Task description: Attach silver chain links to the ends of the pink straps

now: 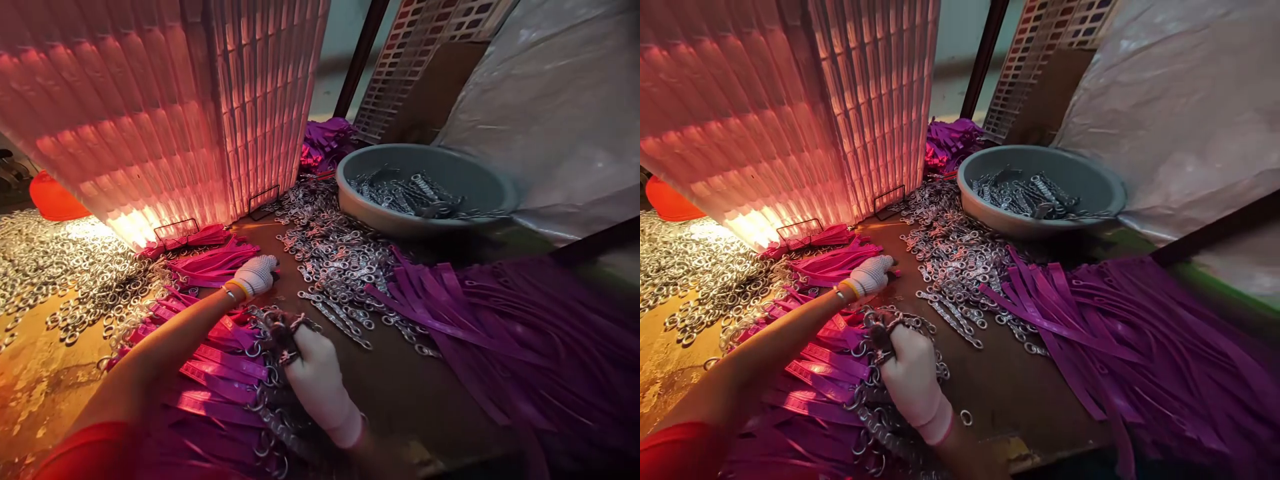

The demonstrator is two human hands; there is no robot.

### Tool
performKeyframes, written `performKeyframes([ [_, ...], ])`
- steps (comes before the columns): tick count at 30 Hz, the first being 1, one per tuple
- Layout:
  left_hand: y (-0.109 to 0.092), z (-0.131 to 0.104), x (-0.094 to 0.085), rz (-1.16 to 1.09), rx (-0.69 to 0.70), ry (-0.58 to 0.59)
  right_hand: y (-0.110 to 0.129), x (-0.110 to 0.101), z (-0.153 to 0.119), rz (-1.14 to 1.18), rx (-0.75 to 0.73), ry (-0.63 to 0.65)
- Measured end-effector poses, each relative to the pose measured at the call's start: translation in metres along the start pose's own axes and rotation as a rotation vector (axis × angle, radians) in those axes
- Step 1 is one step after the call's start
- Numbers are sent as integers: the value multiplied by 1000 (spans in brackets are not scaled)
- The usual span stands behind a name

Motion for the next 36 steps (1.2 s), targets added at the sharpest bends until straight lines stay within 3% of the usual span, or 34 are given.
performKeyframes([
  [3,1,19,20,-45,-44,38,-4,8,-1,-4,37,101],
  [6,-3,8,20,-148,-58,63,-11,1,4,-28,23,55],
  [9,-2,-28,3,-312,-81,96,-16,-6,12,-76,-12,-1],
  [12,3,-79,-15,-538,-144,144,-12,0,20,-160,-30,50],
  [17,4,-152,-29,-987,-289,13,14,25,26,-416,-93,200],
  [21,0,-174,-26,-823,-289,22,33,40,22,-553,-225,272],
  [26,-7,-177,-33,-324,-8,30,39,49,14,-607,-336,279],
  [28,-1,-180,-26,-368,-22,82,37,50,15,-624,-292,300],
  [30,8,-184,-18,-559,-116,82,36,50,17,-634,-234,346],
  [33,19,-193,-11,-834,-249,-47,37,52,20,-616,-167,462],
  [36,18,-198,-10,-820,-247,-121,35,53,21,-634,-101,525],
])
Point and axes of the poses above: each hand's wrist, its own z-axis towards the middle knuckle, its own x-axis out of the palm, y = z × x, the point moved 7 cm from there along z, towards the middle knuckle, and after that the axes turned 4 degrees about x, right-handed, at the moved point
